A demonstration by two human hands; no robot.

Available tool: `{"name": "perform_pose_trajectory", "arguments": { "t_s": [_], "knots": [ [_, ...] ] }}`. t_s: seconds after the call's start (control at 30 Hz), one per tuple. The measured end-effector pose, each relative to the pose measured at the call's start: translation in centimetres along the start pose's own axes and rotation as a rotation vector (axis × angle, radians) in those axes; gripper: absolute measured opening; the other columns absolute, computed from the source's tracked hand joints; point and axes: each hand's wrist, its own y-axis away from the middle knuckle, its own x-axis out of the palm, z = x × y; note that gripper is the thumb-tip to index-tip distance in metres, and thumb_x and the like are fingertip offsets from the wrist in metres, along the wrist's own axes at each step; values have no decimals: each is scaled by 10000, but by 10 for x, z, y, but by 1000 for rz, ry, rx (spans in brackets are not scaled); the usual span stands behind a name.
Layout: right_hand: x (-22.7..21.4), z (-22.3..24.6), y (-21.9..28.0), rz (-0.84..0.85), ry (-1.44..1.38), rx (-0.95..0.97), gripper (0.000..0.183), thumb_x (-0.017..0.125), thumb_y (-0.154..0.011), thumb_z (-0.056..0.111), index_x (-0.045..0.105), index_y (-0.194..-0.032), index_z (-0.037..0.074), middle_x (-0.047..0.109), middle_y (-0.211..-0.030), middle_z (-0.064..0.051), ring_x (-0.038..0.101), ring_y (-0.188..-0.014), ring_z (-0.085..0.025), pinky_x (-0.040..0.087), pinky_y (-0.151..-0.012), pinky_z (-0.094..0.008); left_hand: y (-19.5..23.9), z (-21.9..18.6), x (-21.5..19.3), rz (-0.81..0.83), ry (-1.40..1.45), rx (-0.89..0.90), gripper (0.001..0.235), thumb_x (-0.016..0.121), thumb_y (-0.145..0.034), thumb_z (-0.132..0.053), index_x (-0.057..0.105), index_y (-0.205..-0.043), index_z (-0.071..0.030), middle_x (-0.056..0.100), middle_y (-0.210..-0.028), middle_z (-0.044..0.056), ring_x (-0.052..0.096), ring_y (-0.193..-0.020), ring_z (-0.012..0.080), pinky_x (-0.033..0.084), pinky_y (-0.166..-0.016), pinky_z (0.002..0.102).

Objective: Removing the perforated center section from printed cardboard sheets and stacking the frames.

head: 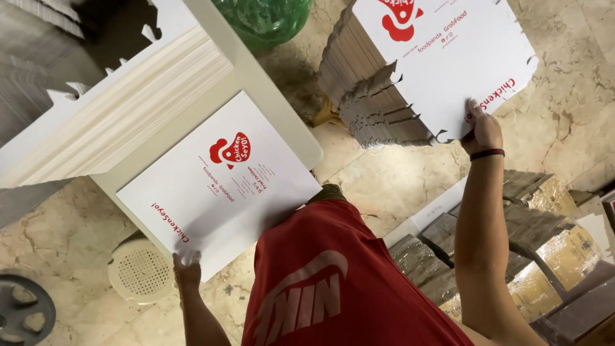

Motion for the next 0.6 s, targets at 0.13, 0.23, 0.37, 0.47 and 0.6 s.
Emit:
{"name": "perform_pose_trajectory", "arguments": {
  "t_s": [0.13, 0.23, 0.37, 0.47, 0.6],
  "knots": [
    [-23, -17, -45, -70, 80, 44, 248, 859, -950, 277, 637, -841, 278, 549, -707, 158, 534, -596, 35, 413, -481, -139, -66, 68, 17, -55, 104, 23, 862, 661, -883, -416, 305, -1605, -108, 495, -1542, 66, 454, -1405, 307, 357, -1108, 472],
    [-49, 11, -45, 82, 1274, -134, 897, 456, -1181, 790, 700, -1052, -64, 720, -955, -298, 697, -854, -431, 519, -771, -530, -38, 44, 3, 5, 147, 19, 806, 615, -937, -331, 251, -1622, -109, 477, -1559, 126, 462, -1415, 334, 375, -1159, 501],
    [-6, -3, 50, -64, 1198, -124, 902, 670, -1234, 684, 718, -870, -140, 719, -782, -219, 700, -583, -316, 599, -527, -371, -77, 83, 15, -95, 270, 41, 780, 636, -904, -298, 335, -1584, -66, 517, -1511, 175, 511, -1368, 336, 408, -1118, 452],
    [15, -87, 58, -43, 1307, -1067, 716, 622, -1491, 439, 763, -876, 99, 613, -609, -6, 635, -542, -149, 456, -536, -321, -130, 133, 36, -240, 311, 111, 436, 655, -920, -401, 611, -1265, -138, 718, -1218, 117, 678, -1086, 291, 503, -898, 425],
    [110, -274, 56, 464, 901, -668, 259, 758, -1123, 294, 737, -1117, 36, 714, -871, -155, 691, -765, -243, 583, -701, -348, -167, 131, 17, -302, 313, 259, 328, 654, -918, -199, 701, -1235, -126, 733, -1141, 125, 695, -1109, 301, 564, -907, 429]
  ]
}}
